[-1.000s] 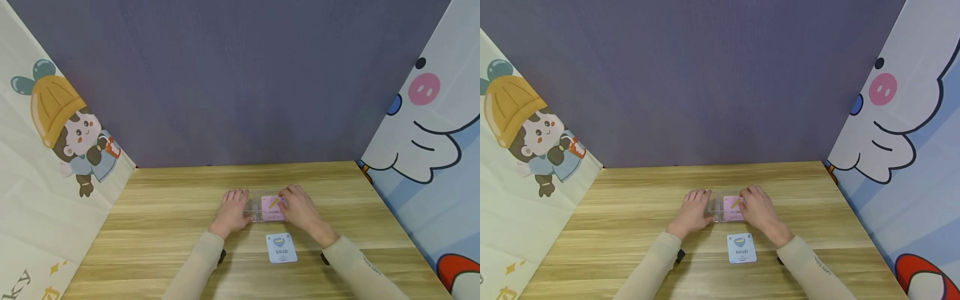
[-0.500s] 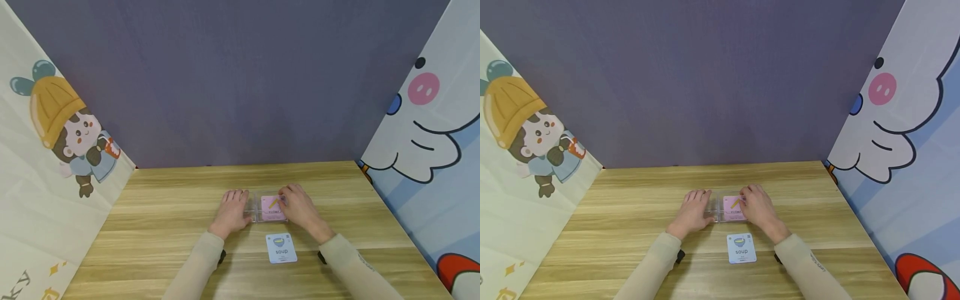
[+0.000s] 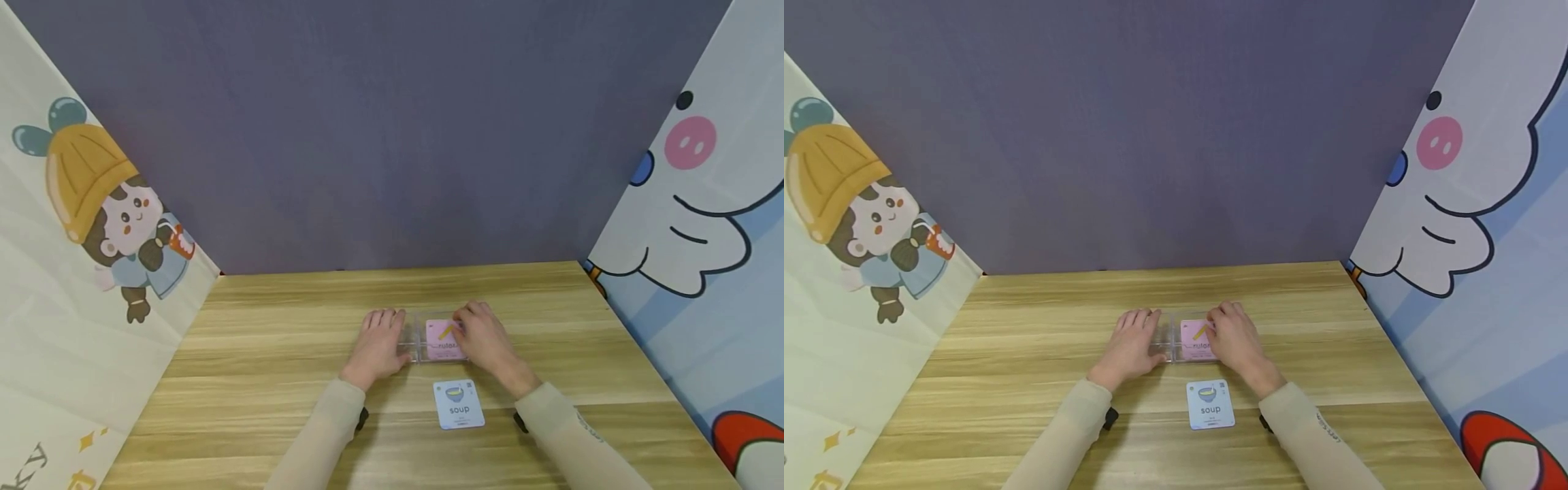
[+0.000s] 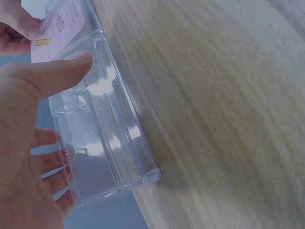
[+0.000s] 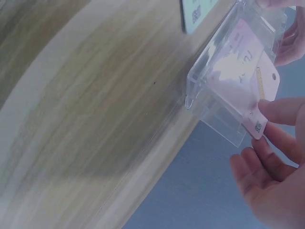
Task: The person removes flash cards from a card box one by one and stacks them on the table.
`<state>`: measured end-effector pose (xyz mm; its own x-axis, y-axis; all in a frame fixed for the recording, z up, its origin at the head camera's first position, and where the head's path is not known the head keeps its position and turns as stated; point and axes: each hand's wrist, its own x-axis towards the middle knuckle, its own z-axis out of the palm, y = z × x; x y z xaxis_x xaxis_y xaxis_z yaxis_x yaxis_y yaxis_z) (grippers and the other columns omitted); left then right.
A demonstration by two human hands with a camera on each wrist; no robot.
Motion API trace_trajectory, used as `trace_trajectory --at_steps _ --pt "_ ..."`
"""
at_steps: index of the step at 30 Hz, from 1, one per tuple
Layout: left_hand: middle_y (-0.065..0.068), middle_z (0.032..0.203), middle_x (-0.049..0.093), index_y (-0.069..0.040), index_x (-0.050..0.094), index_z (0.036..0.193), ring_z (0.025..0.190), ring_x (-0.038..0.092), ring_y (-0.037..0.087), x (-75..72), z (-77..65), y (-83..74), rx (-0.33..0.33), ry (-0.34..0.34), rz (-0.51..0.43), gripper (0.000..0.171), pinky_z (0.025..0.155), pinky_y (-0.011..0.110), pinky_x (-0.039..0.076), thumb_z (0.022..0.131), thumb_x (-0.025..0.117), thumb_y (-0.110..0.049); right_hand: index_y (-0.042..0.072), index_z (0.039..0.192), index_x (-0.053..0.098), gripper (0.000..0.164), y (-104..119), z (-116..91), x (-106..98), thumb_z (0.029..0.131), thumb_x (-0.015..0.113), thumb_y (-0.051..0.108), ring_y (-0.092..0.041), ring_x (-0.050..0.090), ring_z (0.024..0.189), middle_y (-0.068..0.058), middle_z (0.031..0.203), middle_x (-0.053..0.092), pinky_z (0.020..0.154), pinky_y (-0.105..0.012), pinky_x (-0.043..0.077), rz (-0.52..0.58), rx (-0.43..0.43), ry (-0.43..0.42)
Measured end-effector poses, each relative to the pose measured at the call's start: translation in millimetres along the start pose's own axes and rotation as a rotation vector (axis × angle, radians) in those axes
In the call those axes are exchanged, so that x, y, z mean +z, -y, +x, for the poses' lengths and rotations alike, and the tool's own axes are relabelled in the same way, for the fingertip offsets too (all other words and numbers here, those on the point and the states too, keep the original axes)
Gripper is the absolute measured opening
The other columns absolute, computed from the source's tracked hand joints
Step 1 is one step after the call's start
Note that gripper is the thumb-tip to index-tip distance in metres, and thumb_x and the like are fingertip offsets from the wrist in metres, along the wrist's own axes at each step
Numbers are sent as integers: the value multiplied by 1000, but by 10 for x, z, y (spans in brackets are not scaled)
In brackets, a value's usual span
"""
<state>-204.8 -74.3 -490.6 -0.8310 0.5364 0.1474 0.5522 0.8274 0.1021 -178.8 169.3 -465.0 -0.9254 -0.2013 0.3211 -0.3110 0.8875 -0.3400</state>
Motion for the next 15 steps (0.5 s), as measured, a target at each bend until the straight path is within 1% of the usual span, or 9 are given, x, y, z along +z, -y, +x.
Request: trace_trajectory --at_steps 5,10,15 --pt "15 150 45 -5 36 156 139 39 33 -13 -4 1 -8 17 11 94 123 48 23 84 79 -50 1 109 71 26 -1 1 10 87 79 12 -25 57 99 -8 104 62 86 -42 55 9 8 9" --pt "14 149 46 -5 36 156 139 39 32 -14 -2 -6 -11 19 15 95 123 48 22 84 79 -50 2 106 71 25 -4 5 16 85 80 11 -23 56 96 -7 101 61 82 -40 54 22 9 8" --pt "14 149 46 -6 36 156 139 39 33 -15 0 -9 -13 20 14 95 123 48 22 84 79 -50 3 104 70 22 -14 8 21 85 81 9 -24 58 96 -7 99 62 81 -40 55 31 15 7"
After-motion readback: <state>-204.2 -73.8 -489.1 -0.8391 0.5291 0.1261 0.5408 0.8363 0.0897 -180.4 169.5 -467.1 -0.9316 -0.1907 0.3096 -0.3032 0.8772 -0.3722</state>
